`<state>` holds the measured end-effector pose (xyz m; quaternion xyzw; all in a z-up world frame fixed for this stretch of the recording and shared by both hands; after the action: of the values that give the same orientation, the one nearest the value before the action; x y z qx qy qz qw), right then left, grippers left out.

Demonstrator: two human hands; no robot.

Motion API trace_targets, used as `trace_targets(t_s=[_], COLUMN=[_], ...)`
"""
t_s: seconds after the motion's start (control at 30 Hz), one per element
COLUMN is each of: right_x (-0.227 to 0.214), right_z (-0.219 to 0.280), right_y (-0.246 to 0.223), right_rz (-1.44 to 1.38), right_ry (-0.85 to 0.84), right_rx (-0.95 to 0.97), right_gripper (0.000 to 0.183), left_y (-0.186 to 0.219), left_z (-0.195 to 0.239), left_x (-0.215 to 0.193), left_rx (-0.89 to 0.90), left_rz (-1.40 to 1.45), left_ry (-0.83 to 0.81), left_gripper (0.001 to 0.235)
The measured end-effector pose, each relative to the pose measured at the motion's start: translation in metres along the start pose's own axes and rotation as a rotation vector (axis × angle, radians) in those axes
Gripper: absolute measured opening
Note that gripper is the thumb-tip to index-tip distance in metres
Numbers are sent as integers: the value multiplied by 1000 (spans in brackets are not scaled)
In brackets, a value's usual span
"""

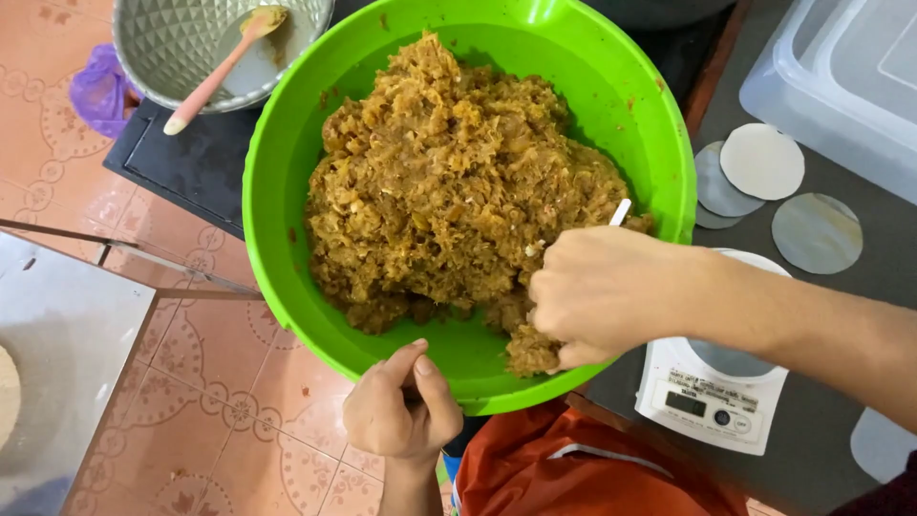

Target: The person portions out a large quantity of food paste from a green bowl using a white spoon, weighing each portion on a digital scale and then transferring it to a smaller silver bowl.

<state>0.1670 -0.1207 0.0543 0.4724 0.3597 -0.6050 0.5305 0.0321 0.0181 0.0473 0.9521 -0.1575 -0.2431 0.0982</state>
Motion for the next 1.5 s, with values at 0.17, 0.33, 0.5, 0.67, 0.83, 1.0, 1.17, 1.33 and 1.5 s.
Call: trace_targets(t_s=[0.17, 0.33, 0.5, 0.67, 0.83, 1.0, 1.17, 1.33, 1.5], right_x=[-18, 4, 5, 11, 16, 30, 14, -9, -4], right_z=[-19, -27, -18, -10, -6, -2, 13, 42, 112], right_y=[22, 43, 41, 39, 38, 48, 84, 95, 88], right_rz=[-145, -475, -602, -615, -599, -839, -1082, -1173, -1537], right_ry=[-341, -484, -547, -537, -554, -491, -181, 58, 195], right_rx=[100, 169, 222, 239, 294, 339, 686, 835, 946], right_gripper=[74, 80, 85, 85, 82, 79, 74, 70, 62], left_y=[0, 1, 0, 0, 1, 1, 2, -1, -3], left_z=[-1, -3, -1, 0, -2, -2, -4, -3, 5], left_x=[0, 1, 1, 1, 0, 0, -2, 2, 2], left_rx=[-2, -11, -3, 6, 21, 19, 11, -3, -46], left_rz=[8, 14, -7, 12, 17, 12, 9, 1, 5], left_ry=[5, -1, 21, 28, 19, 37, 46, 25, 0], left_gripper=[24, 24, 22, 24, 23, 22, 23, 24, 26])
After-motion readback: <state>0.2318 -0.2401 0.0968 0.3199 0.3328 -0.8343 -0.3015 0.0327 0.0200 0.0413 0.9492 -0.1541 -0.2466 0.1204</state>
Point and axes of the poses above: each hand's wrist, its own z-axis away from the middle knuckle, its own x-axis out of the palm, y = z × x, the point moved 6 cm from there along -z, towards the middle knuckle, and after that the axes turned 12 degrees about x, right-handed, at the moved point
